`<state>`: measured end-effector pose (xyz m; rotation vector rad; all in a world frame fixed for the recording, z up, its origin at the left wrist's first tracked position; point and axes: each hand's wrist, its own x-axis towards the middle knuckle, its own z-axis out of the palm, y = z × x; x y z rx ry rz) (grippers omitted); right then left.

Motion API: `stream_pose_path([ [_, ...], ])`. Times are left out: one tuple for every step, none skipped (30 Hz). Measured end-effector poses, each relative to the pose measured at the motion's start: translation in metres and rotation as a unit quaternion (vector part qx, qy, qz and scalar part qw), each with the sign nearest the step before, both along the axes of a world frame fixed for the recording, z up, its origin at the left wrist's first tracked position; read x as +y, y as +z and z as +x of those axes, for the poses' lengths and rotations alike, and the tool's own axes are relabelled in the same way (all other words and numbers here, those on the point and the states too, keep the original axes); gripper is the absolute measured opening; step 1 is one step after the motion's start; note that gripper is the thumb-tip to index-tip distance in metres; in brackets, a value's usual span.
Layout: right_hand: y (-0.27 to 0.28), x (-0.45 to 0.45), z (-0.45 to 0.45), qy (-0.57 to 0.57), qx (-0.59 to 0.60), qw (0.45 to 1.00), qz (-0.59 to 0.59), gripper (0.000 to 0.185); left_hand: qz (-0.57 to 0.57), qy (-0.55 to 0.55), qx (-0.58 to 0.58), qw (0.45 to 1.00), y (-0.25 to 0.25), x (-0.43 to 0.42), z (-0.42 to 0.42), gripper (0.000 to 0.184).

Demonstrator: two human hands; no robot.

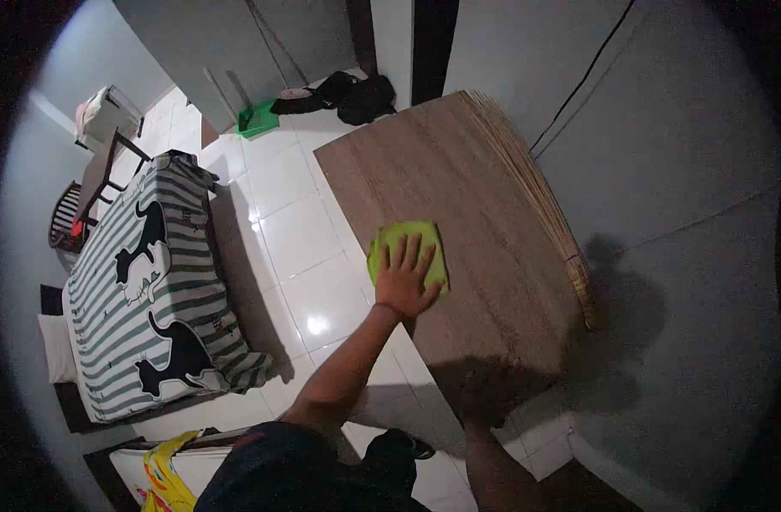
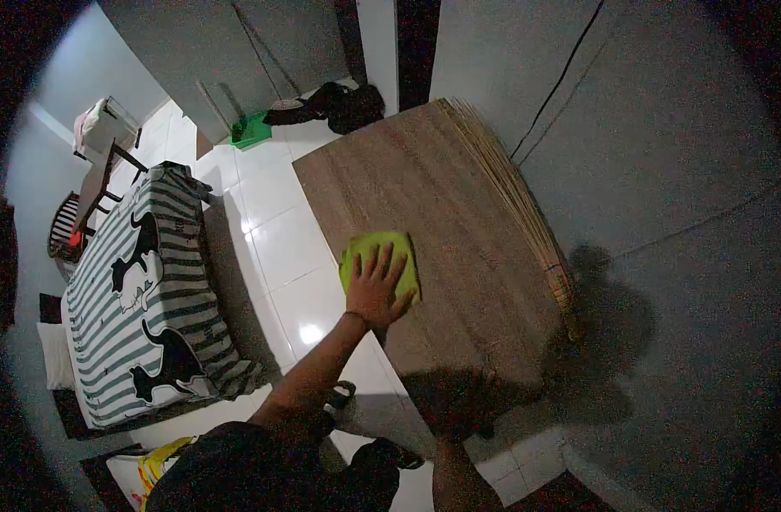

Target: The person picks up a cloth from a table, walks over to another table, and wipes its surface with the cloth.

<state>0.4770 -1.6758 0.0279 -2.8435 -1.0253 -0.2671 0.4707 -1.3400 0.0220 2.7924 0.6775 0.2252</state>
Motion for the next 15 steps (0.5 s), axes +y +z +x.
stream_pose_path([
  [-0.003, -0.001, 0.0, -0.05, 0.064, 0.997, 0.019, 0.085, 0.001, 0.024, -0.003, 1.0, 0.0, 0.004, 0.014, 0.087],
  [-0.005, -0.003, 0.002, -0.05, 0.063, 0.997, 0.02, 0.085, 0.003, 0.048, -0.006, 0.999, 0.002, 0.004, 0.025, 0.087],
  [-0.005, -0.003, 0.005, 0.006, -0.006, 1.0, 0.012, 0.085, 0.004, 0.048, -0.008, 0.999, 0.003, -0.002, 0.034, 0.087],
  [-0.008, -0.004, 0.007, 0.062, -0.074, 0.995, 0.003, 0.084, 0.0, 0.029, 0.025, 0.999, 0.006, -0.01, 0.042, 0.087],
  [-0.011, -0.004, 0.006, 0.063, -0.076, 0.995, 0.005, 0.084, -0.005, 0.011, 0.057, 0.998, 0.009, -0.017, 0.047, 0.087],
  [-0.016, -0.006, 0.002, -0.002, -0.007, 0.999, -0.032, 0.084, 0.0, -0.023, 0.067, 0.998, 0.009, -0.032, 0.044, 0.087],
  [-0.019, -0.007, 0.0, -0.068, 0.063, 0.993, -0.068, 0.083, 0.0, -0.051, 0.065, 0.997, 0.005, -0.05, 0.038, 0.086],
  [-0.019, -0.005, 0.002, -0.067, 0.061, 0.994, -0.066, 0.083, 0.0, -0.08, 0.063, 0.995, 0.001, -0.066, 0.03, 0.085],
  [-0.011, -0.002, 0.004, -0.08, 0.115, 0.99, -0.022, 0.084, 0.001, -0.079, 0.062, 0.995, 0.0, -0.079, 0.016, 0.085],
  [-0.001, 0.001, 0.005, -0.093, 0.167, 0.981, 0.022, 0.085, -0.032, -0.121, 0.055, 0.991, 0.002, -0.09, 0.0, 0.085],
  [0.008, 0.005, 0.006, -0.092, 0.167, 0.981, 0.022, 0.085, -0.066, -0.162, 0.048, 0.983, 0.005, -0.093, -0.011, 0.084],
  [0.019, 0.011, 0.005, -0.11, 0.175, 0.978, 0.002, 0.085, -0.067, -0.162, 0.048, 0.983, 0.009, -0.089, -0.017, 0.084],
  [0.029, 0.017, 0.002, -0.129, 0.185, 0.974, -0.017, 0.086, -0.07, -0.148, 0.059, 0.985, 0.011, -0.084, -0.025, 0.084],
  [0.04, 0.023, 0.0, -0.128, 0.185, 0.974, -0.019, 0.086, -0.074, -0.133, 0.071, 0.986, 0.013, -0.08, -0.031, 0.083],
  [0.051, 0.029, -0.003, -0.135, 0.176, 0.974, -0.044, 0.087, -0.075, -0.133, 0.071, 0.986, 0.014, -0.072, -0.031, 0.083],
])
